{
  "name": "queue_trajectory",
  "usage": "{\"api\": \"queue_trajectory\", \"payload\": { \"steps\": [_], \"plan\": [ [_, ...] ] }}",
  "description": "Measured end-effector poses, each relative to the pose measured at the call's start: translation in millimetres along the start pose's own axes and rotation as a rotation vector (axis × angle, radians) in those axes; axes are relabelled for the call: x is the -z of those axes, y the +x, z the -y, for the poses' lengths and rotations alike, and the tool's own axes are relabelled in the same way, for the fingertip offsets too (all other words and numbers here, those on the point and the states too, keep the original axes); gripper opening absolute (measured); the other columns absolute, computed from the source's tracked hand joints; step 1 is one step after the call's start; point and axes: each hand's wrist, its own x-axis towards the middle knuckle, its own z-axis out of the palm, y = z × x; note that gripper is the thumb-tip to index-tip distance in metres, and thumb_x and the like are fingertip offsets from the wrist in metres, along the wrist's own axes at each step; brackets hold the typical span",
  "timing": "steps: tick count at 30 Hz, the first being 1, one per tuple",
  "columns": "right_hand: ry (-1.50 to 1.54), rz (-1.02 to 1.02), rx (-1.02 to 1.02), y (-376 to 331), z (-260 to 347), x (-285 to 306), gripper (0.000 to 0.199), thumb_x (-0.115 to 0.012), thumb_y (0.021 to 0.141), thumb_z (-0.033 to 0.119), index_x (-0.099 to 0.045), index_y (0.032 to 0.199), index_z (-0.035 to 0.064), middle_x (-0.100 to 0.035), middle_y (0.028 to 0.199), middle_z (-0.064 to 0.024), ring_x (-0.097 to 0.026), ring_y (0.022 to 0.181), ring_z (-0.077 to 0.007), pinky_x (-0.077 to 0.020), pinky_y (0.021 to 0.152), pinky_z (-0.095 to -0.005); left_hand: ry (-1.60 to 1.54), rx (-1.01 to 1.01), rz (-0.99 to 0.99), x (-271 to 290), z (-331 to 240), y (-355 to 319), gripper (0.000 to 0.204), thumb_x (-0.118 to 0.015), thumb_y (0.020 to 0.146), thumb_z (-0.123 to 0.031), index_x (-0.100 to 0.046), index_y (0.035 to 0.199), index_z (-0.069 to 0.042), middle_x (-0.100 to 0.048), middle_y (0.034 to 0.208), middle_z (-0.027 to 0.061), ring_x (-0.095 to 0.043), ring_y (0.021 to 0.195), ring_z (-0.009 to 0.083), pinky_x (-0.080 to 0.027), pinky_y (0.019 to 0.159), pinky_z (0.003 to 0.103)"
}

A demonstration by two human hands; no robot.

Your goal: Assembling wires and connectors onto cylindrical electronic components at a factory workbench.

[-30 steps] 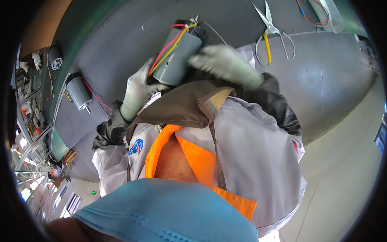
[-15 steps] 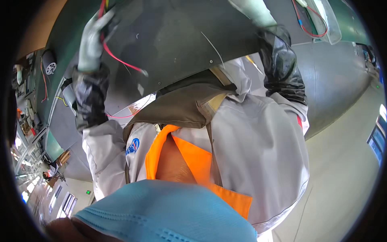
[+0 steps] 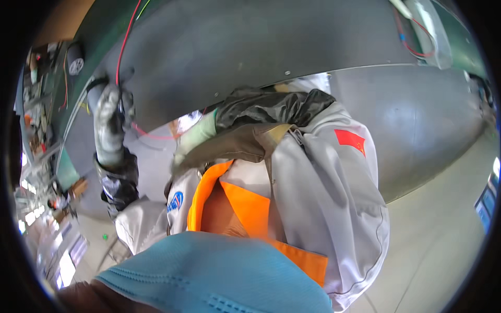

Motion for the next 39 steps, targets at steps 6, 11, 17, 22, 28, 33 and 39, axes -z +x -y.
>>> {"api": "queue_trajectory", "payload": {
  "steps": [6, 11, 17, 22, 28, 33, 39],
  "plan": [
    [0.525, -0.588, -0.288, -184.2, -3.7, 141.1, 0.029, -0.063, 0.096, 0.022, -0.071, 0.119, 0.0064, -0.071, 0.116, -0.0114, -0.067, 0.100, -0.0190, -0.0537, 0.088, -0.0295, -0.442, 0.153, 0.209, -40.1, 50.5, -7.7, 0.048, -0.058, 0.101, -0.037, -0.059, 0.125, 0.005, -0.063, 0.086, 0.0052, -0.061, 0.075, 0.0127, -0.047, 0.061, 0.025],
    [0.147, -1.464, -0.373, -341.1, -35.0, 290.2, 0.043, -0.064, 0.099, 0.024, -0.053, 0.137, 0.0077, -0.064, 0.093, 0.0010, -0.062, 0.077, -0.0101, -0.0550, 0.065, -0.0303, -0.521, 0.079, 0.570, -96.3, 53.8, 37.2, 0.041, -0.065, 0.097, -0.035, -0.061, 0.114, 0.002, -0.063, 0.089, 0.0094, -0.058, 0.075, 0.0185, -0.048, 0.071, 0.033],
    [-0.050, -0.626, -0.887, -202.3, 8.6, 283.7, 0.026, -0.069, 0.095, 0.027, -0.071, 0.107, 0.0038, -0.068, 0.086, -0.0012, -0.063, 0.073, -0.0107, -0.0514, 0.065, -0.0270, -0.864, -0.138, 0.508, -141.9, 20.7, 89.5, 0.034, -0.067, 0.095, -0.034, -0.062, 0.110, -0.004, -0.057, 0.082, 0.0068, -0.057, 0.073, 0.0223, -0.046, 0.066, 0.036],
    [0.221, -0.065, -0.930, -117.1, -3.7, 172.4, 0.028, -0.067, 0.095, 0.023, -0.072, 0.116, 0.0050, -0.073, 0.092, -0.0030, -0.067, 0.080, -0.0115, -0.0547, 0.071, -0.0266, -0.795, -0.253, 0.079, -150.1, -6.1, 106.4, 0.036, -0.066, 0.097, -0.032, -0.062, 0.114, 0.000, -0.066, 0.093, 0.0119, -0.068, 0.083, 0.0246, -0.056, 0.074, 0.037],
    [0.484, -0.884, -0.271, -102.9, 15.2, 157.7, 0.044, -0.061, 0.097, 0.015, -0.058, 0.140, 0.0088, -0.073, 0.087, -0.0059, -0.065, 0.076, -0.0091, -0.0542, 0.072, -0.0247, -0.695, -0.296, -0.048, -167.4, -27.7, 112.1, 0.037, -0.063, 0.101, -0.027, -0.062, 0.115, 0.008, -0.070, 0.093, 0.0145, -0.072, 0.089, 0.0262, -0.060, 0.080, 0.037],
    [0.299, -0.904, -0.251, -87.2, 7.5, 159.8, 0.048, -0.061, 0.096, 0.011, -0.054, 0.143, 0.0069, -0.074, 0.087, -0.0070, -0.068, 0.080, -0.0091, -0.0533, 0.071, -0.0239, -0.675, -0.226, -0.090, -179.2, -34.4, 109.0, 0.032, -0.062, 0.101, -0.023, -0.065, 0.111, 0.007, -0.072, 0.090, 0.0116, -0.068, 0.075, 0.0151, -0.054, 0.072, 0.027],
    [-0.004, -0.890, -0.301, -89.3, 8.1, 157.8, 0.048, -0.063, 0.094, 0.010, -0.055, 0.142, 0.0059, -0.074, 0.093, -0.0112, -0.070, 0.079, -0.0140, -0.0556, 0.071, -0.0276, -0.694, -0.196, -0.118, -185.8, -33.2, 111.5, 0.029, -0.064, 0.100, -0.025, -0.065, 0.108, 0.003, -0.070, 0.089, 0.0091, -0.067, 0.078, 0.0132, -0.053, 0.071, 0.027]
  ]
}}
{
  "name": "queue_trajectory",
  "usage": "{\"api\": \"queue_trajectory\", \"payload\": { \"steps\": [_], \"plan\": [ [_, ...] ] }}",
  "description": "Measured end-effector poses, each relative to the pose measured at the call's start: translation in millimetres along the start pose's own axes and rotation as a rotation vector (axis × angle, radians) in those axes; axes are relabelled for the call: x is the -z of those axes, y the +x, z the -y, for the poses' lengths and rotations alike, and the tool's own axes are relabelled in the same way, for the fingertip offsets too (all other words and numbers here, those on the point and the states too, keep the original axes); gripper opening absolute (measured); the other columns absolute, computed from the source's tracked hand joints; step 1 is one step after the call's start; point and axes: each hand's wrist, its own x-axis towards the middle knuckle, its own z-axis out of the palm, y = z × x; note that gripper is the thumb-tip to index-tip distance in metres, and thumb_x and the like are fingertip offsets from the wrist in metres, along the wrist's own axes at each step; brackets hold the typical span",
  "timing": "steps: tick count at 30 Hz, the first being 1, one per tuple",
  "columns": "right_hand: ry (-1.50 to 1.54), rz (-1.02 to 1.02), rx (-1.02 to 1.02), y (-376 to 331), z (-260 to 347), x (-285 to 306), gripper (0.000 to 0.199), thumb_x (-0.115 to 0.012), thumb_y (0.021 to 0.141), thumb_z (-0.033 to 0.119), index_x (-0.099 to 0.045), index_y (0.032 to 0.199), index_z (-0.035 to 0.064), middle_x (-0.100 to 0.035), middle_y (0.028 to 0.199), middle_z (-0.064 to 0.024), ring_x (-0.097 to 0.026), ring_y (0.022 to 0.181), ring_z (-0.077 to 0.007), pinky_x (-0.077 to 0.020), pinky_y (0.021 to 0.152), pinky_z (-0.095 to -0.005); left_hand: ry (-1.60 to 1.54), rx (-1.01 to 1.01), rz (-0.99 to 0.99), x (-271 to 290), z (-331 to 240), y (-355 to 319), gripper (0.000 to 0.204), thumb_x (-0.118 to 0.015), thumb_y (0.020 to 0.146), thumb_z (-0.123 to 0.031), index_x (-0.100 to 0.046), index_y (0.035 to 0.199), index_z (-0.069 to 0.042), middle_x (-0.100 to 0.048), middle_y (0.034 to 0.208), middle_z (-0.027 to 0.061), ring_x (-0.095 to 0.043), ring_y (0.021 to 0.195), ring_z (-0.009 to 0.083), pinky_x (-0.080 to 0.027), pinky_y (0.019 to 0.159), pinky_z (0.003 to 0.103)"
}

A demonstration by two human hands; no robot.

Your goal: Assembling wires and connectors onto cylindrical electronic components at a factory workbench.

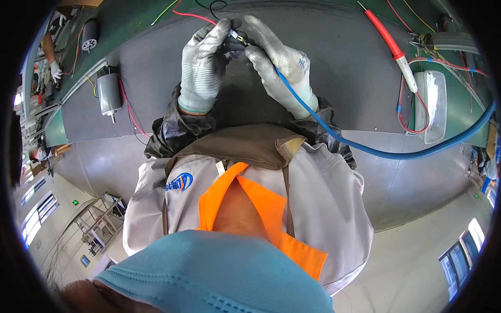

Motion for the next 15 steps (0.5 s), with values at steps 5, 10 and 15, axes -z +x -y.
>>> {"api": "queue_trajectory", "payload": {
  "steps": [5, 10, 15],
  "plan": [
    [-0.100, -0.071, 0.085, 0.0, 2.8, -5.9, 0.048, -0.063, 0.092, 0.004, -0.056, 0.139, 0.0031, -0.074, 0.100, -0.0147, -0.073, 0.079, -0.0189, -0.0579, 0.071, -0.0303, -0.093, -0.037, -0.031, -7.4, 10.5, 0.1, 0.027, -0.070, 0.096, -0.022, -0.065, 0.102, 0.004, -0.071, 0.086, 0.0074, -0.067, 0.075, 0.0113, -0.053, 0.068, 0.024],
    [0.047, -0.306, 0.197, -1.2, -9.9, -20.5, 0.049, -0.063, 0.091, -0.003, -0.056, 0.139, 0.0015, -0.074, 0.106, -0.0153, -0.074, 0.077, -0.0177, -0.0584, 0.068, -0.0282, -0.085, -0.058, 0.047, -26.0, 25.2, -3.0, 0.026, -0.062, 0.101, -0.028, -0.068, 0.110, -0.004, -0.064, 0.085, -0.0011, -0.054, 0.072, 0.0070, -0.044, 0.067, 0.024],
    [0.079, 0.173, -0.251, 9.6, -1.0, 10.6, 0.051, -0.066, 0.092, 0.015, -0.055, 0.141, 0.0068, -0.066, 0.128, -0.0185, -0.071, 0.104, -0.0238, -0.0559, 0.085, -0.0336, -0.460, 0.246, 0.261, 19.0, 55.0, 22.1, 0.029, -0.057, 0.098, -0.024, -0.067, 0.117, -0.005, -0.067, 0.119, 0.0097, -0.062, 0.111, 0.0240, -0.049, 0.099, 0.042]
  ]
}}
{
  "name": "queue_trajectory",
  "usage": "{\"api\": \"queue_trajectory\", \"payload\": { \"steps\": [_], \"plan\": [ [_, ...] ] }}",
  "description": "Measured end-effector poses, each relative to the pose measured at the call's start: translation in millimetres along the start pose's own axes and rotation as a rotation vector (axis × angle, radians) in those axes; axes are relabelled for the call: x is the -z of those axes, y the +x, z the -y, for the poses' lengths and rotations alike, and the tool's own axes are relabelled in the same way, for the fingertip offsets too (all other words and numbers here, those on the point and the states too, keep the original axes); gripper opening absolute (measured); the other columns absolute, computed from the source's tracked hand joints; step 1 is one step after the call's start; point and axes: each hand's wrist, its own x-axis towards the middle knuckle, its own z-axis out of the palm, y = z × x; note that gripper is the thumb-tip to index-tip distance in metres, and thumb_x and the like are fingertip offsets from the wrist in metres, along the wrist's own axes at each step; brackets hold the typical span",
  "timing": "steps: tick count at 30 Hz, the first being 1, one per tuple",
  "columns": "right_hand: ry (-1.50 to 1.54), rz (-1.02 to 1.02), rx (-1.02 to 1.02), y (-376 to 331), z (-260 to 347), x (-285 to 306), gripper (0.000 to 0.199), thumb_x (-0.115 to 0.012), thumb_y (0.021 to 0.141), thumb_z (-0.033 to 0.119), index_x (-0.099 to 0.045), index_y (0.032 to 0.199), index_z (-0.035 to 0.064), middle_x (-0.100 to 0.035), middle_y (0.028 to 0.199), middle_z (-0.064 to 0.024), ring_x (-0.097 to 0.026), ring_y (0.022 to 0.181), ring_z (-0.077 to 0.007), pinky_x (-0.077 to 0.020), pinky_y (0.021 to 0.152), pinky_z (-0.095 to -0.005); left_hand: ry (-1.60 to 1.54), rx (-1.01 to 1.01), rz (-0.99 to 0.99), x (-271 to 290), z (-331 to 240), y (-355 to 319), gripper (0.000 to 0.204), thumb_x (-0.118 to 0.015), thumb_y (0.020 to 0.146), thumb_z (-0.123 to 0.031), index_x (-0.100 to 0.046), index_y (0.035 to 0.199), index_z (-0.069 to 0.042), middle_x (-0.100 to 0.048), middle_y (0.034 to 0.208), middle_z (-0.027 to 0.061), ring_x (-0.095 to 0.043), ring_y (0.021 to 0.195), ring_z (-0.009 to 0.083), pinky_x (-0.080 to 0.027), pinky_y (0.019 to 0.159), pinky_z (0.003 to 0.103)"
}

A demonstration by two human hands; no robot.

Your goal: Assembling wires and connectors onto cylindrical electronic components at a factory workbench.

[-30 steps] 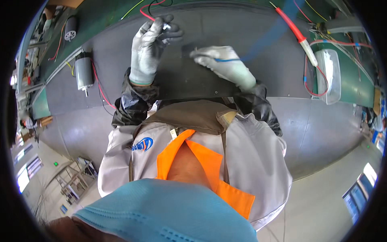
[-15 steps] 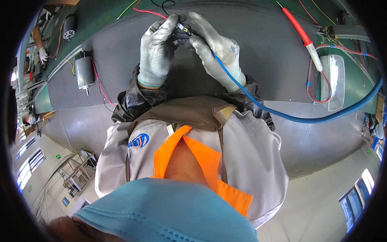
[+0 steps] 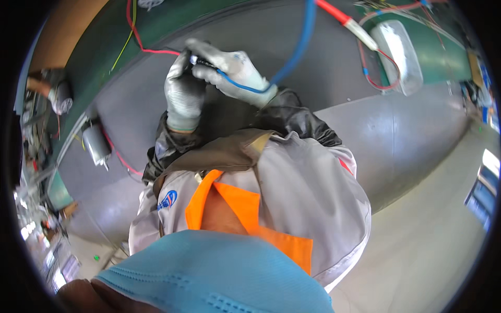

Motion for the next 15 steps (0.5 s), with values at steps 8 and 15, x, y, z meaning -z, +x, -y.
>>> {"api": "queue_trajectory", "payload": {
  "steps": [8, 15],
  "plan": [
    [-1.635, -0.526, -0.058, -61.2, -129.9, 281.5, 0.041, -0.067, 0.086, 0.021, -0.061, 0.122, 0.0028, -0.069, 0.085, -0.0136, -0.067, 0.074, -0.0345, -0.0538, 0.066, -0.0458, -0.046, -0.080, -0.130, 6.2, -15.8, 7.9, 0.032, -0.057, 0.093, -0.018, -0.064, 0.120, -0.002, -0.059, 0.133, 0.0240, -0.059, 0.121, 0.0383, -0.045, 0.107, 0.055],
    [-1.148, -0.213, 0.055, -2.5, -62.0, 201.6, 0.048, -0.074, 0.079, 0.021, -0.060, 0.123, 0.0057, -0.065, 0.109, -0.0218, -0.063, 0.100, -0.0418, -0.0516, 0.087, -0.0458, -0.040, -0.101, -0.074, -6.9, -13.6, -7.1, 0.024, -0.054, 0.102, -0.015, -0.064, 0.117, 0.002, -0.068, 0.119, 0.0182, -0.065, 0.106, 0.0223, -0.053, 0.093, 0.038]
  ]
}}
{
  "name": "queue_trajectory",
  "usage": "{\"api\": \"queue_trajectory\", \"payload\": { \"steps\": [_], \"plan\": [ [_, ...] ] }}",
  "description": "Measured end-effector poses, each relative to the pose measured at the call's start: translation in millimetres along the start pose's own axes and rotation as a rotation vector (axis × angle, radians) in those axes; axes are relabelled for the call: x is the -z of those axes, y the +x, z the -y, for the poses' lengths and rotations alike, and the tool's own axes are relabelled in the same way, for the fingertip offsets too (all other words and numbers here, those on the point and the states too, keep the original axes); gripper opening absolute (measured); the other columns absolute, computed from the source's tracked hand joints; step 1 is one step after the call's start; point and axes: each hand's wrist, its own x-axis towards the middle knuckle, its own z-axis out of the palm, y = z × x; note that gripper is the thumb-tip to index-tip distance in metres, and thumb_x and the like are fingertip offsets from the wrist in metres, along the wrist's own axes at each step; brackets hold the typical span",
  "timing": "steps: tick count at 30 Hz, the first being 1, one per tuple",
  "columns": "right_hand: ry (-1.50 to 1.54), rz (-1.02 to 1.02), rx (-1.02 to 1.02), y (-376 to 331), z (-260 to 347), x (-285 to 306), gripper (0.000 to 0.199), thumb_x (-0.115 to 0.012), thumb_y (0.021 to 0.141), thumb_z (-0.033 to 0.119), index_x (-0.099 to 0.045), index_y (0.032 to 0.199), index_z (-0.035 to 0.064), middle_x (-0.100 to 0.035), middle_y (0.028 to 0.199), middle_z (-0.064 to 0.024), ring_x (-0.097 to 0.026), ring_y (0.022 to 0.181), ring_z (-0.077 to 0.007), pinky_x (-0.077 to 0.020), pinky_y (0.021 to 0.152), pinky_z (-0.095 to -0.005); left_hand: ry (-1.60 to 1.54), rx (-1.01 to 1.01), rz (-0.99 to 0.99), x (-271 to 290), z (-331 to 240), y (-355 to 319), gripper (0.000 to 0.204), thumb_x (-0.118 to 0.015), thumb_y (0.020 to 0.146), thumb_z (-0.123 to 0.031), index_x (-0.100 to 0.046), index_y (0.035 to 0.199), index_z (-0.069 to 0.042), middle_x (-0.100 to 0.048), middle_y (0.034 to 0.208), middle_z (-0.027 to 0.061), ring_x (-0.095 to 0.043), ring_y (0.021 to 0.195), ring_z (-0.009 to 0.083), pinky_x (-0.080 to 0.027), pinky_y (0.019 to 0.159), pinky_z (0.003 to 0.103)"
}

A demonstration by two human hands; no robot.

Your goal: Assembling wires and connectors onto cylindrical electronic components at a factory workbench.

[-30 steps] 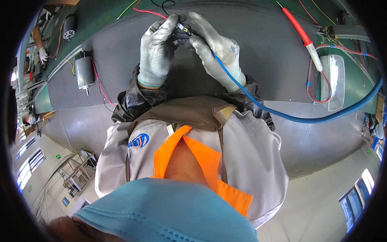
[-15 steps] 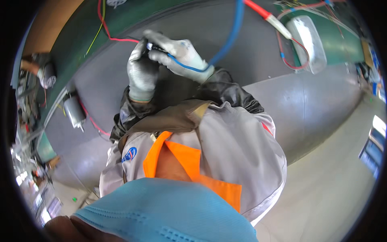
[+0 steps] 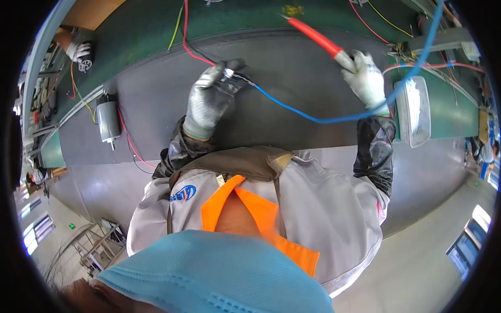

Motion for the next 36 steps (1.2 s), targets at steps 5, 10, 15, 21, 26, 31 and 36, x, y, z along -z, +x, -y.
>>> {"api": "queue_trajectory", "payload": {
  "steps": [5, 10, 15, 21, 26, 31, 36],
  "plan": [
    [0.576, 0.180, -0.146, 76.0, 66.9, -14.6, 0.048, -0.071, 0.091, 0.024, -0.058, 0.131, 0.0026, -0.072, 0.103, -0.0124, -0.071, 0.085, -0.0219, -0.0566, 0.071, -0.0335, 0.403, -0.064, 0.080, -6.5, -6.0, -5.2, 0.027, -0.051, 0.101, -0.016, -0.059, 0.118, 0.003, -0.063, 0.124, 0.0215, -0.061, 0.117, 0.0362, -0.046, 0.105, 0.049],
    [1.200, 0.561, -0.294, 132.7, 49.4, -39.1, 0.045, -0.063, 0.100, 0.025, -0.056, 0.135, -0.0024, -0.070, 0.104, -0.0066, -0.069, 0.090, -0.0103, -0.0581, 0.077, -0.0256, 0.121, -0.023, 0.025, 1.0, -6.4, -5.4, 0.031, -0.051, 0.102, -0.019, -0.063, 0.117, 0.005, -0.067, 0.116, 0.0190, -0.063, 0.115, 0.0319, -0.047, 0.104, 0.046],
    [1.225, 0.588, -0.240, 147.9, 61.4, -43.6, 0.038, -0.063, 0.099, 0.015, -0.059, 0.132, -0.0045, -0.070, 0.111, -0.0086, -0.069, 0.090, -0.0103, -0.0595, 0.078, -0.0254, 0.114, -0.023, 0.005, 1.7, -10.9, -7.6, 0.033, -0.052, 0.102, -0.021, -0.065, 0.115, 0.006, -0.069, 0.113, 0.0182, -0.065, 0.109, 0.0302, -0.047, 0.103, 0.044],
    [0.906, 0.446, -0.161, 157.3, 66.4, -57.1, 0.038, -0.067, 0.087, -0.003, -0.065, 0.125, -0.0056, -0.071, 0.113, -0.0088, -0.066, 0.099, -0.0121, -0.0513, 0.093, -0.0250, 0.101, 0.009, 0.080, 8.8, -10.4, -0.4, 0.033, -0.052, 0.102, -0.020, -0.064, 0.117, 0.006, -0.069, 0.116, 0.0189, -0.064, 0.112, 0.0310, -0.047, 0.103, 0.044],
    [0.605, 0.204, -0.119, 128.0, 75.6, -48.0, 0.036, -0.071, 0.083, 0.006, -0.070, 0.120, 0.0029, -0.075, 0.104, -0.0091, -0.068, 0.092, -0.0150, -0.0526, 0.086, -0.0294, 0.052, -0.050, 0.059, 12.3, -6.9, -7.2, 0.027, -0.048, 0.101, -0.008, -0.060, 0.118, 0.008, -0.066, 0.122, 0.0220, -0.065, 0.109, 0.0279, -0.052, 0.099, 0.041],
    [0.298, -0.199, -0.128, 3.5, -8.3, 0.9, 0.038, -0.068, 0.083, 0.010, -0.069, 0.121, 0.0072, -0.072, 0.104, -0.0155, -0.069, 0.098, -0.0286, -0.0530, 0.088, -0.0367, 0.072, -0.005, 0.135, 25.4, -2.1, -4.9, 0.027, -0.050, 0.103, -0.022, -0.058, 0.119, -0.001, -0.062, 0.127, 0.0231, -0.062, 0.114, 0.0326, -0.049, 0.101, 0.050],
    [-0.076, -0.064, -0.169, -63.0, 24.3, 20.8, 0.081, -0.080, 0.075, 0.012, -0.045, 0.148, 0.0137, -0.057, 0.133, -0.0197, -0.056, 0.120, -0.0397, -0.0455, 0.101, -0.0491, 0.000, 0.123, 0.143, 29.3, 5.0, 5.1, 0.035, -0.047, 0.107, -0.027, -0.057, 0.119, 0.004, -0.065, 0.117, 0.0225, -0.065, 0.107, 0.0290, -0.053, 0.096, 0.049]
  ]
}}
